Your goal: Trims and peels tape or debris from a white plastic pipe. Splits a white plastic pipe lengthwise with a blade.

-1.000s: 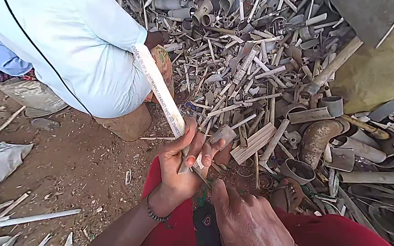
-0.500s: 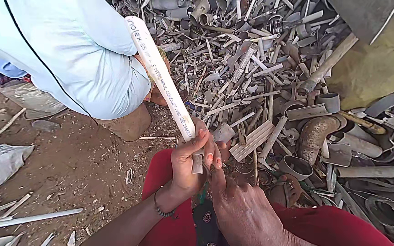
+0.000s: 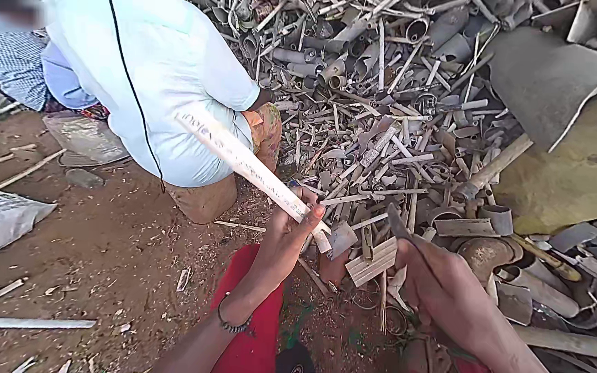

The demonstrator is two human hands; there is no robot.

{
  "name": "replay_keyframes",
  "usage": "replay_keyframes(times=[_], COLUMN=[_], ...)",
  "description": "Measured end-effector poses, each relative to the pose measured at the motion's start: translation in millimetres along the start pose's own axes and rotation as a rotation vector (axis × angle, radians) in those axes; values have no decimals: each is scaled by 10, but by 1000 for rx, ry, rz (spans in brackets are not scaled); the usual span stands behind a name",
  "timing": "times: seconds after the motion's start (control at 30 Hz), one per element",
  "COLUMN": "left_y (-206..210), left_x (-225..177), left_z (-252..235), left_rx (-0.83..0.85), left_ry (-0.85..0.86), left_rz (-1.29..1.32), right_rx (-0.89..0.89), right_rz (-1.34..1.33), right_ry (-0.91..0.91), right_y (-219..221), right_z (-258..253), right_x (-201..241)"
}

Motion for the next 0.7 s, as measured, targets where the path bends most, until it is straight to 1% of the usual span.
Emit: replay_keyframes(times=[0.07,0.1,0.2,0.27,0.3,0.33,0.37,0.4,0.47,0.53,0.57,0.6,0.67,0.7], left_y=[-32,-38,-18,-39,-62,-87,-110,-127,-159,-218,-244,-264,-305,-330], left_x=[19,30,17,-3,-12,-20,-28,-35,-53,-69,-76,-78,-53,-38], left_z=[-1,2,40,54,57,62,62,53,9,-2,2,-4,-39,-46], left_rx=[14,38,95,58,19,-19,-44,-51,-49,-78,-102,-126,-159,-149], left_ry=[53,77,125,206,264,308,335,346,341,345,333,307,244,204], left_rz=[-51,-76,-66,-66,-91,-100,-84,-57,-32,-63,-89,-105,-86,-40], right_rx=[43,66,113,88,73,94,188,319,573,731,735,673,465,390], right_rz=[-207,-287,-508,-703,-754,-749,-706,-648,-489,-349,-341,-399,-605,-676], right_ry=[232,300,394,538,649,779,892,969,1002,978,953,921,863,879], right_y=[-30,0,77,94,135,221,354,521,831,991,974,895,666,591], right_z=[-71,-72,-57,-93,-111,-102,-45,60,320,496,497,424,174,97], right_x=[-62,-64,25,87,67,1,-97,-218,-425,-533,-524,-485,-390,-369])
Point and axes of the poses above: each hand's wrist, its own z-axis away from the middle knuckle, its own y-axis out of the palm, x = y × z, the point moved 4 cm from there along -z, towards the middle knuckle, and after that the axes turned 13 degrees about -x, right-handed, at the moved point
